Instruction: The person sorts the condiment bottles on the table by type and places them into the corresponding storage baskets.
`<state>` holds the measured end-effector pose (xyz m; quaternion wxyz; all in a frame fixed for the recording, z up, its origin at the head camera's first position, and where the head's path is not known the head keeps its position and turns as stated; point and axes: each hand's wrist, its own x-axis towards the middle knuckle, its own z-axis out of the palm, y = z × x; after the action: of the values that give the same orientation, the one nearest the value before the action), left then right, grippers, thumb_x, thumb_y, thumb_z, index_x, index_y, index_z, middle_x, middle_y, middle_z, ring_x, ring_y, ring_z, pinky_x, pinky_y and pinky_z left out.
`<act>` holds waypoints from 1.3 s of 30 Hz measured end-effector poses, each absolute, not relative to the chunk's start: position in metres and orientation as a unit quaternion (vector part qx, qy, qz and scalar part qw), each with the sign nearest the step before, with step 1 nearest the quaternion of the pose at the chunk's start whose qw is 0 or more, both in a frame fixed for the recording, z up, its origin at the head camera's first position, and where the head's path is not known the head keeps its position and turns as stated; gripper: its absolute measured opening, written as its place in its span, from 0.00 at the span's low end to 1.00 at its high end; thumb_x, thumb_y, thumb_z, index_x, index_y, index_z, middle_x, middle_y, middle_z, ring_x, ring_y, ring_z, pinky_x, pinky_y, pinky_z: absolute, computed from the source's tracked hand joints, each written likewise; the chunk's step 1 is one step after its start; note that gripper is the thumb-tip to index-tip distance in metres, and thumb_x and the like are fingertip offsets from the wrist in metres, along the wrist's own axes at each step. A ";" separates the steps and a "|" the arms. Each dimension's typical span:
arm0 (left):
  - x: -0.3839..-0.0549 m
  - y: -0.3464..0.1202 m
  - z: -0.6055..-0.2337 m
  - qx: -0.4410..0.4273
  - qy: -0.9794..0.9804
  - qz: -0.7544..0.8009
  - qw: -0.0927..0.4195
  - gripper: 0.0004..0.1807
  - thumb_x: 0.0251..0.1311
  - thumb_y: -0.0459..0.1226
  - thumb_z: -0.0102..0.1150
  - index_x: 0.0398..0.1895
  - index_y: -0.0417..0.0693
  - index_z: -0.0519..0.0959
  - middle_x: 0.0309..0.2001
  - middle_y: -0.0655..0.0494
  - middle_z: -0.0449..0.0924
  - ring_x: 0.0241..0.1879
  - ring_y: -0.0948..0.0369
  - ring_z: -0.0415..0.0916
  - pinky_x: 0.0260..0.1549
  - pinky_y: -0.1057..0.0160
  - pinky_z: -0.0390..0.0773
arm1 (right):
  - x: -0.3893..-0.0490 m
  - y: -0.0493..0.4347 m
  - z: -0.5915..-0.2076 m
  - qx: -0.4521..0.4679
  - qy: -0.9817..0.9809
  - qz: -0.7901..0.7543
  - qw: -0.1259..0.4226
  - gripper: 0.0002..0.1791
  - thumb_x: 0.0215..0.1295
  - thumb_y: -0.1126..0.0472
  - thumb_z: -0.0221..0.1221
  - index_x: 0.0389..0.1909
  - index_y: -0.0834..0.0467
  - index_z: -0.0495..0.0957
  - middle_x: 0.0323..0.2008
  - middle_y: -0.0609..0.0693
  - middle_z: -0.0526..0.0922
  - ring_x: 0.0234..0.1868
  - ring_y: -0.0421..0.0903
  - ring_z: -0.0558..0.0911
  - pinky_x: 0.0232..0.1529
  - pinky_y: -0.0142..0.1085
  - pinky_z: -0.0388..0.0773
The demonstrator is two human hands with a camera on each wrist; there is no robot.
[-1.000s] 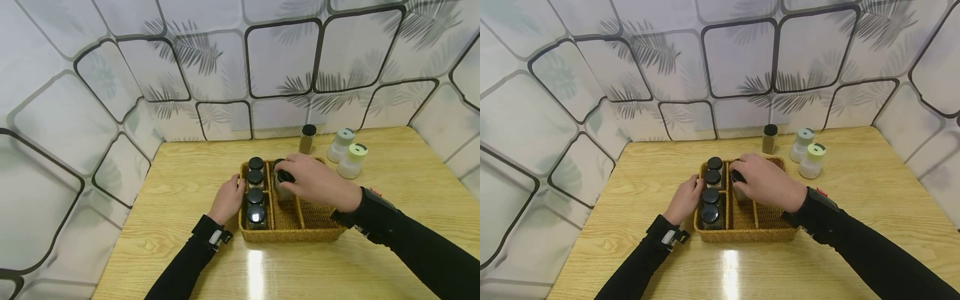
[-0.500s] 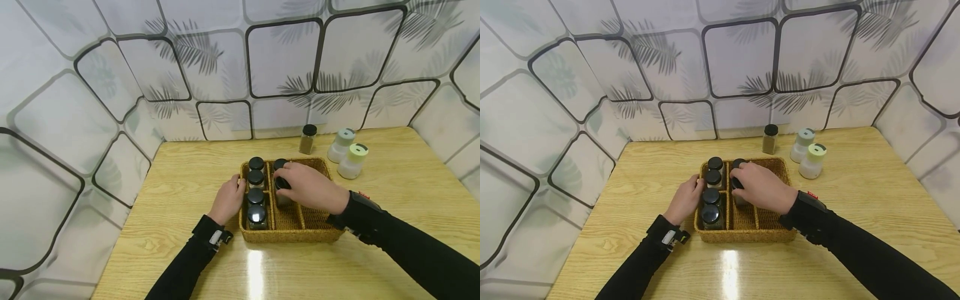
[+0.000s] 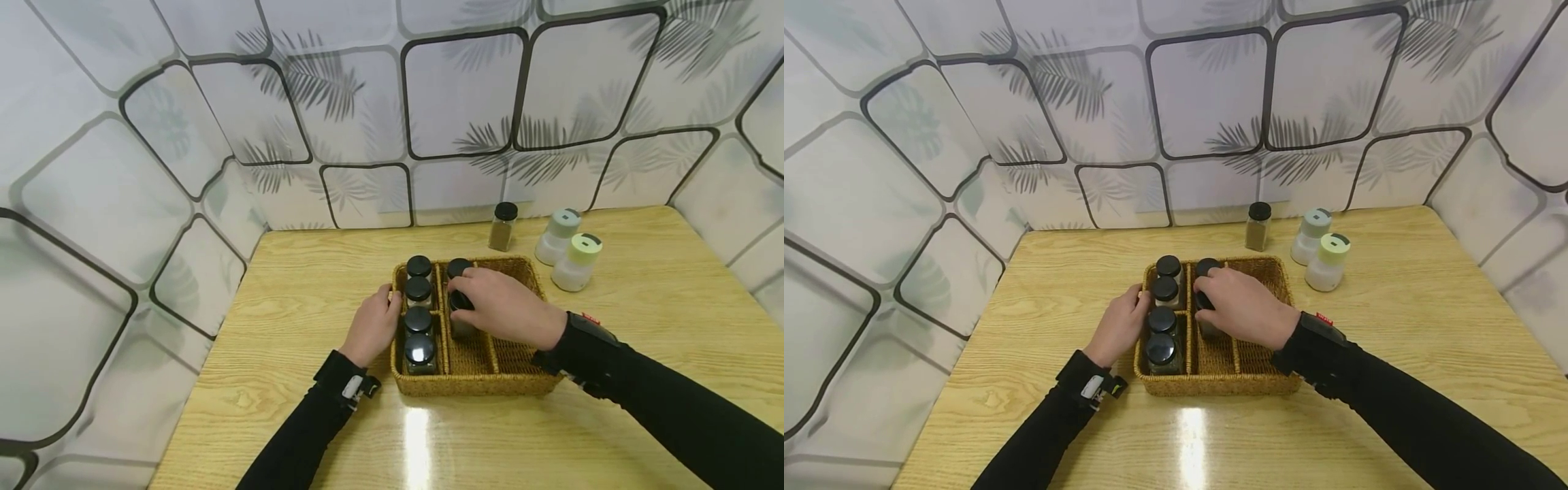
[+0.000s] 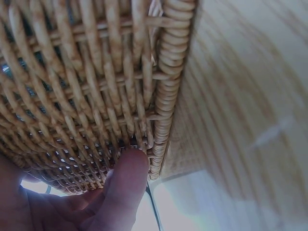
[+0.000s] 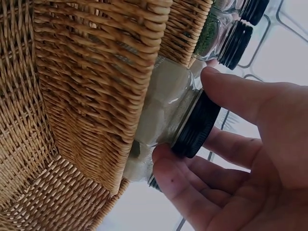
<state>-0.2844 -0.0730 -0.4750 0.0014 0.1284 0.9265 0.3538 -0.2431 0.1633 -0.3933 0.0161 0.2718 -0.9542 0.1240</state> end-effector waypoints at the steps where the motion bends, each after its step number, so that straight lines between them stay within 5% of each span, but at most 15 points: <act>1: -0.284 -0.073 -0.475 0.129 0.926 0.354 0.001 0.29 0.80 0.49 0.34 0.65 0.34 0.71 0.39 0.46 0.81 0.40 0.53 0.80 0.46 0.49 0.80 | -0.243 0.163 -0.393 0.274 -0.953 0.125 0.018 0.20 0.64 0.52 0.69 0.53 0.57 0.81 0.44 0.52 0.81 0.39 0.45 0.80 0.41 0.39 0.79; 15: -0.285 -0.074 -0.476 0.126 0.927 0.354 0.008 0.32 0.80 0.50 0.32 0.69 0.33 0.68 0.49 0.38 0.83 0.50 0.46 0.82 0.52 0.46 0.79 | -0.243 0.163 -0.395 0.276 -0.954 0.118 0.015 0.21 0.64 0.50 0.68 0.53 0.57 0.80 0.43 0.51 0.80 0.39 0.45 0.79 0.41 0.40 0.78; 39: -0.284 -0.074 -0.476 0.129 0.927 0.353 0.006 0.32 0.80 0.50 0.33 0.69 0.32 0.68 0.52 0.37 0.82 0.53 0.45 0.81 0.54 0.46 0.78 | -0.236 0.167 -0.386 0.260 -0.958 0.116 0.037 0.25 0.63 0.47 0.69 0.56 0.56 0.80 0.44 0.52 0.81 0.40 0.45 0.79 0.41 0.41 0.78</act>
<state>-0.2843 -0.0736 -0.4756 0.0062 0.1290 0.9266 0.3532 -0.2363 0.1668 -0.3861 0.0367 0.2602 -0.9578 0.1164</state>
